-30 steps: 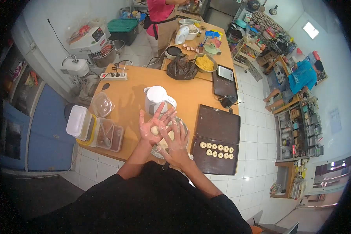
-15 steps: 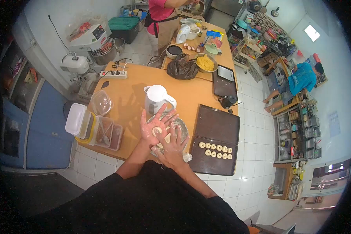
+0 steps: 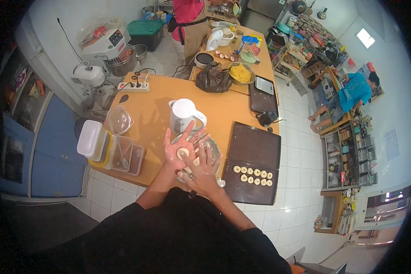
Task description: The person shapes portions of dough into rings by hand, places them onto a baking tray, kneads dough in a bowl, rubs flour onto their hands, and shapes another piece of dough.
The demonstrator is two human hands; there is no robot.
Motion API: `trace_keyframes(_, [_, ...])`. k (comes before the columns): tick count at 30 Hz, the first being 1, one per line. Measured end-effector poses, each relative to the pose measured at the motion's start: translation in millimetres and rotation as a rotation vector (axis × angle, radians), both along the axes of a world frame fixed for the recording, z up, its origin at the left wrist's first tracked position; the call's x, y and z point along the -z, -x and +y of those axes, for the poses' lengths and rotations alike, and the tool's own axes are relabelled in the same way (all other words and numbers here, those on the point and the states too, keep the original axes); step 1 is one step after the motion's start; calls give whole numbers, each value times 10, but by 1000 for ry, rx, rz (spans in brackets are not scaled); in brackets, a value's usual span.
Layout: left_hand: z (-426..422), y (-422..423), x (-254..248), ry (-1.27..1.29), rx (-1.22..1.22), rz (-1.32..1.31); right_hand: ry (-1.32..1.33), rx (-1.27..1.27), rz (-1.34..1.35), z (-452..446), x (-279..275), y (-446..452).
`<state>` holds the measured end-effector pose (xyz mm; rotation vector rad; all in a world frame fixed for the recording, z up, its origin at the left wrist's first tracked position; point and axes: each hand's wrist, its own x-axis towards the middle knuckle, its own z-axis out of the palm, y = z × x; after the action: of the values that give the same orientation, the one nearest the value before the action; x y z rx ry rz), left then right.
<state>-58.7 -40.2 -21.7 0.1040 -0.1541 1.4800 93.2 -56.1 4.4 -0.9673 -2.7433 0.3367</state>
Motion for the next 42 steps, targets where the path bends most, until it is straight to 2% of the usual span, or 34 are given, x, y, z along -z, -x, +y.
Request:
trace_keyframes(3, [-9,1,-4,-38,8,-1,25,16,118,43,82,-12])
trace_keyframes(7, [-20,12,6,7,7,0,40,53,142,71,117,-19])
trace_keyframes(19, [-3,3,97,-9,44,62,-122,81,-50,41,31,-29])
trace_keyframes(21, [-16,-10,5,18,21,36,142,28,145,132,127,-51])
trace_keyframes(22, [-23,-7,-33,18,17,35,142,24,143,141,181,-45])
trace_keyframes(24, [-22,0,-77,-9,43,-22,316,4,506,146,206,4])
trace_keyframes(28, [4,-8,4,-10,46,-31,291,-6,513,137,246,-9])
trace_keyframes(30, [8,-15,44,-30,48,5,87,18,184,101,156,-23])
trace_keyframes(31, [13,-6,89,-31,46,5,86,17,184,83,106,-18])
trace_keyframes(33, [25,18,141,-70,65,-6,-92,81,-66,56,5,-2])
trace_keyframes(34, [25,9,172,-66,72,-7,-88,87,-67,67,-1,-16])
trace_keyframes(37, [1,7,43,-14,40,57,59,32,79,173,36,-45])
trace_keyframes(39, [-4,-5,-10,73,47,-18,636,13,589,245,105,-25])
trace_keyframes(42, [3,-8,15,133,57,-93,576,63,651,174,72,22])
